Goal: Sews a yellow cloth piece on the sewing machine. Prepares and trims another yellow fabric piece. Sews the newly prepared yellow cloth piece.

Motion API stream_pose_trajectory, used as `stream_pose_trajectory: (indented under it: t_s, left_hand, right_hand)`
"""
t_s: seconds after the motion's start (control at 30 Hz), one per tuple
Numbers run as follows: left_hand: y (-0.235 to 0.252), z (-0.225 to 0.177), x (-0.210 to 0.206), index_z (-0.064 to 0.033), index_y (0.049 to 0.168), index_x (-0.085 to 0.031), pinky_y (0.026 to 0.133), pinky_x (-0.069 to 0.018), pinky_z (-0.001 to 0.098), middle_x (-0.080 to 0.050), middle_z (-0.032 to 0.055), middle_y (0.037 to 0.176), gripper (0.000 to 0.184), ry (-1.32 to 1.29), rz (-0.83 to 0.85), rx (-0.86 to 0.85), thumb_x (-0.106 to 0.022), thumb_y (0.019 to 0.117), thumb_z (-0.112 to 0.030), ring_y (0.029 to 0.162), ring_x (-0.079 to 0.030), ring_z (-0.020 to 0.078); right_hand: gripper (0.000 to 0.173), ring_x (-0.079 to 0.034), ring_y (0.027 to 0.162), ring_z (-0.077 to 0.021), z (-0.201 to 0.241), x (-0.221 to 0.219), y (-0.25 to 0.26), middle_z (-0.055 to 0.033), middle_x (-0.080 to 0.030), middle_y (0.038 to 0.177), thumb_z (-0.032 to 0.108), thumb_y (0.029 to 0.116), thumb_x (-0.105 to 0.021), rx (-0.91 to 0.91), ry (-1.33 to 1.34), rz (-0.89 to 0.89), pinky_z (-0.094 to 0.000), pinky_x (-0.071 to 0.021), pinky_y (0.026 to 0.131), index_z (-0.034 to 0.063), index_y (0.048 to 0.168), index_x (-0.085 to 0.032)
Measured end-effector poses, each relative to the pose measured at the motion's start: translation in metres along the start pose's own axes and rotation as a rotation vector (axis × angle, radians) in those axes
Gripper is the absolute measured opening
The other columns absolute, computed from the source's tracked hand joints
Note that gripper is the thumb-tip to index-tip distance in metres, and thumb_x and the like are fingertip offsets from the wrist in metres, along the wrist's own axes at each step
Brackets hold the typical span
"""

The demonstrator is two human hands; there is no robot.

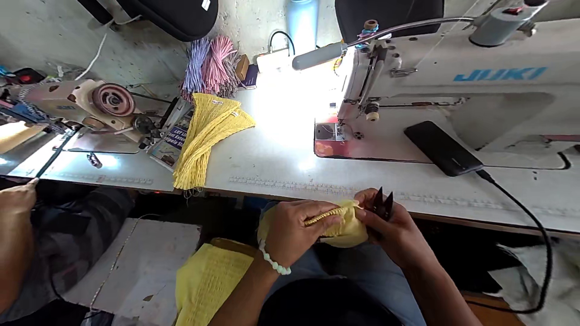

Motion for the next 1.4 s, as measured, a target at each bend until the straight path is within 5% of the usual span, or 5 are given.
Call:
stream_pose_trajectory:
  t_s: [0.1, 0.27, 0.4, 0.67, 1.4]
  left_hand:
    - [-0.001, -0.006, -0.005, -0.0026, 0.101, -0.080, 0.081, -0.0586, 0.0197, -0.079, 0.0070, 0.093, 0.017, 0.080, -0.017, -0.034, -0.074, 0.0930, -0.017, 0.085, -0.074, 0.0066]
    - [-0.008, -0.012, -0.013, -0.0071, 0.099, -0.081, 0.062, -0.0494, 0.0205, -0.069, 0.0048, 0.073, 0.018, 0.288, -0.069, -0.138, -0.075, 0.0917, -0.022, 0.064, -0.061, 0.0092]
    - [-0.019, -0.012, -0.019, -0.0066, 0.098, -0.082, 0.058, -0.0430, 0.0201, -0.058, 0.0038, 0.064, 0.016, 0.376, -0.173, -0.250, -0.075, 0.0902, -0.018, 0.060, -0.053, 0.0107]
    - [-0.028, -0.004, -0.017, 0.0009, 0.096, -0.075, 0.090, -0.0531, 0.0171, -0.069, 0.0104, 0.100, 0.013, 0.051, -0.228, -0.057, -0.072, 0.0936, -0.012, 0.100, -0.065, 0.0081]
    - [-0.052, 0.003, 0.025, 0.0012, 0.115, -0.069, 0.078, -0.0557, 0.0207, -0.073, 0.0106, 0.094, 0.026, 0.188, 0.014, 0.120, -0.065, 0.1000, -0.019, 0.083, -0.069, 0.0088]
  right_hand:
    - [0.036, -0.055, 0.067, 0.0102, 0.013, -0.002, -0.003, 0.0150, -0.067, 0.090, 0.027, 0.0990, -0.065, 0.241, -0.315, 0.076, -0.0072, -0.0454, 0.056, 0.0118, 0.131, -0.059]
    - [0.023, -0.058, 0.075, 0.0088, 0.016, 0.002, -0.008, 0.0014, -0.069, 0.088, 0.024, 0.1004, -0.063, 0.423, -0.710, -0.049, -0.0052, -0.0472, 0.068, 0.0045, 0.101, -0.074]
    - [0.015, -0.052, 0.056, 0.0107, 0.012, 0.004, -0.010, 0.0133, -0.061, 0.072, 0.017, 0.1013, -0.057, 0.081, -0.399, -0.134, -0.0067, -0.0427, 0.051, 0.0098, 0.095, -0.068]
    - [0.022, -0.052, 0.055, 0.0069, 0.009, -0.002, -0.012, 0.0130, -0.066, 0.079, 0.024, 0.1047, -0.056, 0.035, 0.018, 0.048, -0.0097, -0.0437, 0.047, 0.0185, 0.118, -0.072]
    - [0.013, -0.060, 0.082, 0.0109, 0.025, 0.035, -0.009, 0.0066, -0.069, 0.096, 0.014, 0.0979, -0.063, 0.444, -0.699, -0.209, -0.0073, -0.0508, 0.071, 0.0030, 0.103, -0.066]
Point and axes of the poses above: each hand's wrist, its own y-axis towards the middle knuckle, its own x-axis out of the back of the hand, z = x × y, the point moved 3 cm from there along y, towards the middle knuckle
